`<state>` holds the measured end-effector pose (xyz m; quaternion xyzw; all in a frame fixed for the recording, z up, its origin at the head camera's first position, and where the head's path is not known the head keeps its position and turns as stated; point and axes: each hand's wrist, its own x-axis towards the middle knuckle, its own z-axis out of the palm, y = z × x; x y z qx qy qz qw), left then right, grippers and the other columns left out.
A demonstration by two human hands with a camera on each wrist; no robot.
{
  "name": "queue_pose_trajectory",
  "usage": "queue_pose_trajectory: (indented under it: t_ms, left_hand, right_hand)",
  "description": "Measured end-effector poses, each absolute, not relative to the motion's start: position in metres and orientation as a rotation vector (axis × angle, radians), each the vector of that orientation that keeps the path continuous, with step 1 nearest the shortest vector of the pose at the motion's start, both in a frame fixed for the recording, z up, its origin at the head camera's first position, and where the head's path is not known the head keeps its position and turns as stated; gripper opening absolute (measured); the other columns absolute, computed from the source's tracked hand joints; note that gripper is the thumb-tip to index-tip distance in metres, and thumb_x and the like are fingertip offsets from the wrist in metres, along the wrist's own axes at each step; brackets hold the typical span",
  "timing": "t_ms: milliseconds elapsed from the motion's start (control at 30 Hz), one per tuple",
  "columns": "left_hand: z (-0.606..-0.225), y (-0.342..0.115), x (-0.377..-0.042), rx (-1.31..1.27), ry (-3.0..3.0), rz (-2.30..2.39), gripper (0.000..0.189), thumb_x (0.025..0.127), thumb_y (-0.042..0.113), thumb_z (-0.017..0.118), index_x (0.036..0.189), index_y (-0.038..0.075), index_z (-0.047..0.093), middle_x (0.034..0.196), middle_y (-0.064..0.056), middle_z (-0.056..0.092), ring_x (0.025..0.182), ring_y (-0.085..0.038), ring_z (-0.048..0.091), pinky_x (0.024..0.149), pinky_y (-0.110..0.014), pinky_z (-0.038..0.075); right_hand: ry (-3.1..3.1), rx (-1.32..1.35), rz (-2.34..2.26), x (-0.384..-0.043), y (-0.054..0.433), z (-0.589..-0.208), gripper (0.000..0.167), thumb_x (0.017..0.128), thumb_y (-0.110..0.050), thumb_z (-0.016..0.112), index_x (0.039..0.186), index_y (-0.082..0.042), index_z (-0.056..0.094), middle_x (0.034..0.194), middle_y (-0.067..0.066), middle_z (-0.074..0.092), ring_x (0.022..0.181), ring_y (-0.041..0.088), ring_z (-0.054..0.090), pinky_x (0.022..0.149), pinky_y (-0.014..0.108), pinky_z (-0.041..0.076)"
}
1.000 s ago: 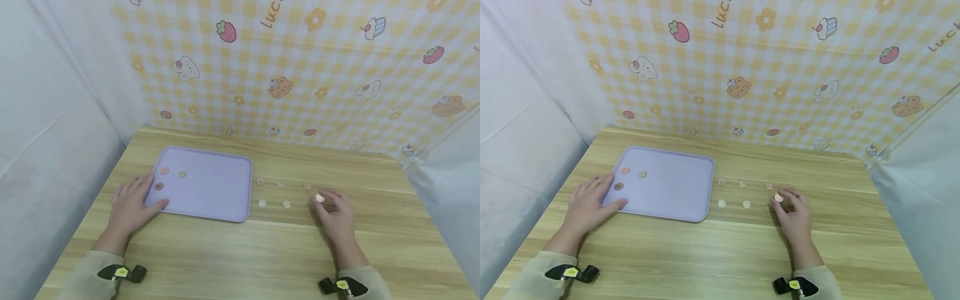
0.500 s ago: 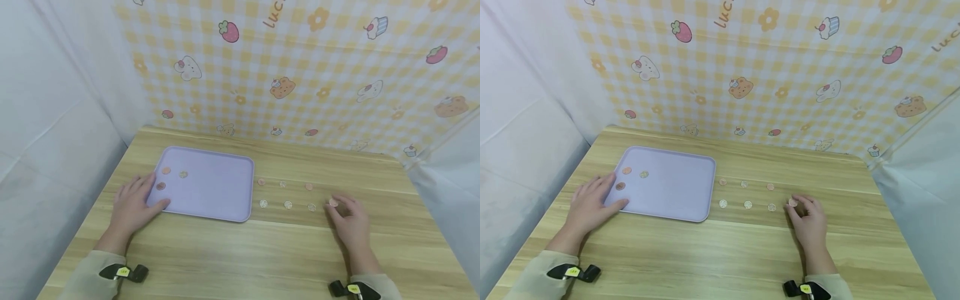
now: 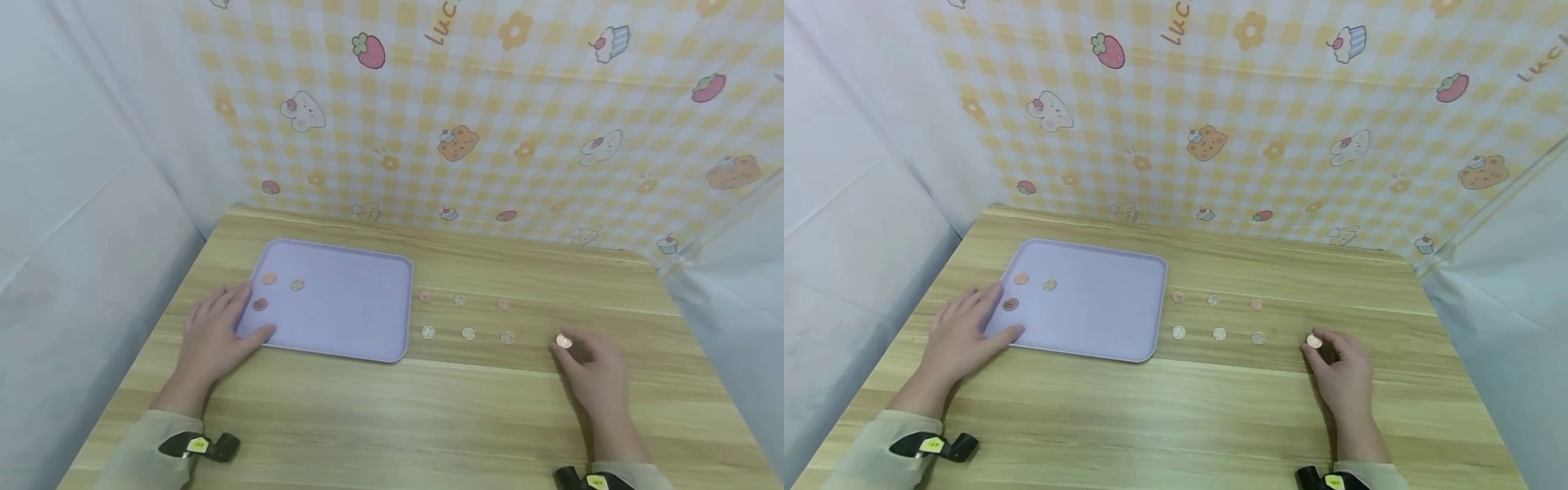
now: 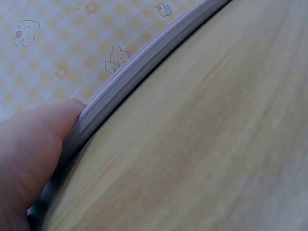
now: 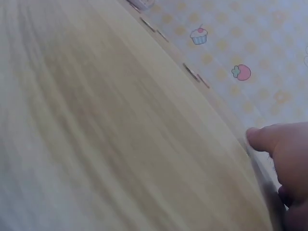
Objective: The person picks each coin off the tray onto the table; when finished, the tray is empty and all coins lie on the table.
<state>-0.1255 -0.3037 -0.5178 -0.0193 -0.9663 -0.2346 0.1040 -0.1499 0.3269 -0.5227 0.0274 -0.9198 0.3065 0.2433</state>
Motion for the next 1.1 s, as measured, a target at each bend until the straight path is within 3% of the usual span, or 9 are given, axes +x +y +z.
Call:
queue_pose_trajectory:
  t_ms: [133,300,367,433,800,1100]
  left_hand:
    - [-0.5171,-0.3045,-0.1249,-0.055,-2.852,-0.687,0.097,0.092,0.058,0.075,0.162,0.0,0.04,0.161,-0.028,0.045,0.149,-0.058,0.029,0.119,-0.079,0.008]
    - [-0.5144,-0.305,-0.1247,-0.055,-2.852,-0.683,0.097,0.093,0.057,0.075,0.163,0.001,0.039,0.16,-0.029,0.045,0.149,-0.058,0.029,0.118,-0.08,0.008]
    - [-0.5134,-0.305,-0.1247,-0.056,-2.852,-0.682,0.097,0.093,0.057,0.075,0.163,0.001,0.038,0.16,-0.03,0.045,0.149,-0.058,0.029,0.118,-0.08,0.008]
    - [-0.5127,-0.3049,-0.1247,-0.056,-2.852,-0.681,0.096,0.093,0.057,0.074,0.163,0.001,0.039,0.16,-0.03,0.044,0.149,-0.058,0.029,0.118,-0.08,0.008]
    - [-0.5134,-0.3031,-0.1257,-0.062,-2.846,-0.686,0.096,0.093,0.056,0.075,0.163,0.001,0.039,0.16,-0.03,0.045,0.148,-0.058,0.03,0.118,-0.08,0.008]
    - [-0.519,-0.3049,-0.1265,-0.072,-2.84,-0.681,0.097,0.092,0.056,0.075,0.163,0.001,0.039,0.159,-0.03,0.045,0.148,-0.058,0.03,0.118,-0.08,0.008]
  right_hand:
    - [-2.562,0.138,0.831,-0.1533,0.3265,-0.5228,0.026,0.082,0.0,0.091,0.106,0.001,0.08,0.106,0.019,0.078,0.104,0.037,0.067,0.097,0.017,0.036]
    - [-2.6,0.118,0.864,-0.1563,0.3263,-0.5219,0.023,0.085,-0.004,0.089,0.106,0.0,0.08,0.108,0.023,0.078,0.108,0.044,0.067,0.107,0.049,0.04]
    - [-2.624,0.102,0.873,-0.157,0.3266,-0.5209,0.022,0.087,-0.007,0.088,0.106,0.0,0.08,0.108,0.024,0.077,0.11,0.046,0.066,0.109,0.063,0.037]
    - [-2.648,0.082,0.876,-0.1575,0.3271,-0.5199,0.022,0.089,-0.01,0.087,0.107,0.0,0.08,0.109,0.024,0.077,0.11,0.047,0.065,0.109,0.068,0.037]
    - [-2.726,0.014,0.861,-0.1532,0.3267,-0.5155,0.025,0.093,-0.015,0.086,0.113,-0.001,0.081,0.111,0.023,0.077,0.109,0.045,0.066,0.099,0.064,0.045]
    - [-2.693,0.013,0.856,-0.1504,0.3245,-0.519,0.024,0.092,-0.013,0.086,0.112,-0.001,0.082,0.11,0.024,0.077,0.107,0.043,0.065,0.101,0.062,0.039]
